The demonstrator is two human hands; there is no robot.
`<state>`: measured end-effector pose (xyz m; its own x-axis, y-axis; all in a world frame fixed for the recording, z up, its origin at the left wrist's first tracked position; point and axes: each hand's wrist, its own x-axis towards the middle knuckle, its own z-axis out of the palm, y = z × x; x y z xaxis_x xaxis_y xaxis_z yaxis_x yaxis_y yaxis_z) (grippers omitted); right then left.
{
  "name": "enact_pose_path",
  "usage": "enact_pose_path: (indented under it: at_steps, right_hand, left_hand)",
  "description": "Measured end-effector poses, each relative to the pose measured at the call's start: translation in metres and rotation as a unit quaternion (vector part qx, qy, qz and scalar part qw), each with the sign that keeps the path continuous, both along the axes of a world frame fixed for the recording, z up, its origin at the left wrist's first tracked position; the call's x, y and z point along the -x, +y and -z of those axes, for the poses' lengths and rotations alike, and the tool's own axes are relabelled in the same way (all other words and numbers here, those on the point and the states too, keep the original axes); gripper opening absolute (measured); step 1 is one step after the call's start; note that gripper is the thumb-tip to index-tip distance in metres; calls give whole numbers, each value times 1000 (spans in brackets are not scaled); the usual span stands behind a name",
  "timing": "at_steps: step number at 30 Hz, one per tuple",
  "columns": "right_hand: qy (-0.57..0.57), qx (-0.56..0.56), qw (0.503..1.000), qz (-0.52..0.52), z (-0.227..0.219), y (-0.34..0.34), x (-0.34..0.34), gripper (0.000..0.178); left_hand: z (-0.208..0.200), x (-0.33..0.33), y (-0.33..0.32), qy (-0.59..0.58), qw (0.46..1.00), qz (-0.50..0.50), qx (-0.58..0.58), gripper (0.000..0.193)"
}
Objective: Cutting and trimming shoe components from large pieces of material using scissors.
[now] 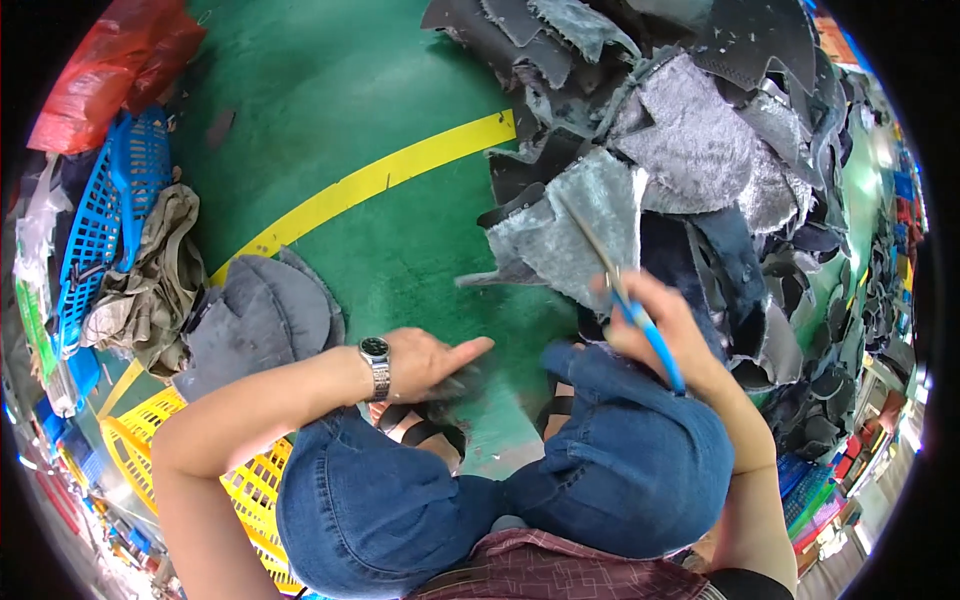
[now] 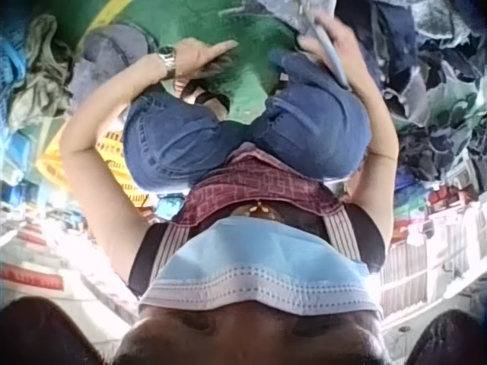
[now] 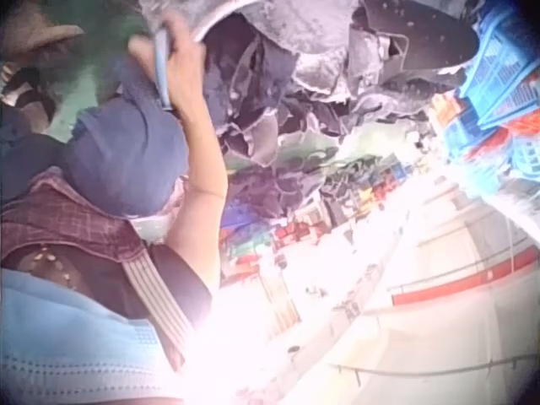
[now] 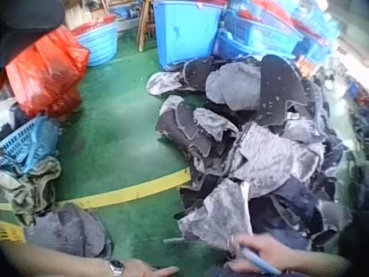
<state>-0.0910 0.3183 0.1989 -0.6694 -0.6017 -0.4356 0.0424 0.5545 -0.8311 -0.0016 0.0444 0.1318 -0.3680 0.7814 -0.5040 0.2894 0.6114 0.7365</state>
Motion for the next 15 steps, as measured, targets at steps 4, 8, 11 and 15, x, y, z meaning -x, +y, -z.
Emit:
enact_pose_path:
  at_steps: [4,8,11,15]
  right_hand:
    - [261,-113,959,-14,51,7,31,40]
    - [293,-277,913,-58,103,40,18,44]
    - [287,-290,911,-53,102,40,6,42]
    - [210,-274,938,-21,101,44,2,44]
  left_hand:
    - [29,44,23,33,983,-140,-117,41]
    - [101,104,45,167,934,-264,-171,29]
    - [123,127,61,120,957,-245,-100,30]
    - [135,130,73,22,986,-162,-25,32]
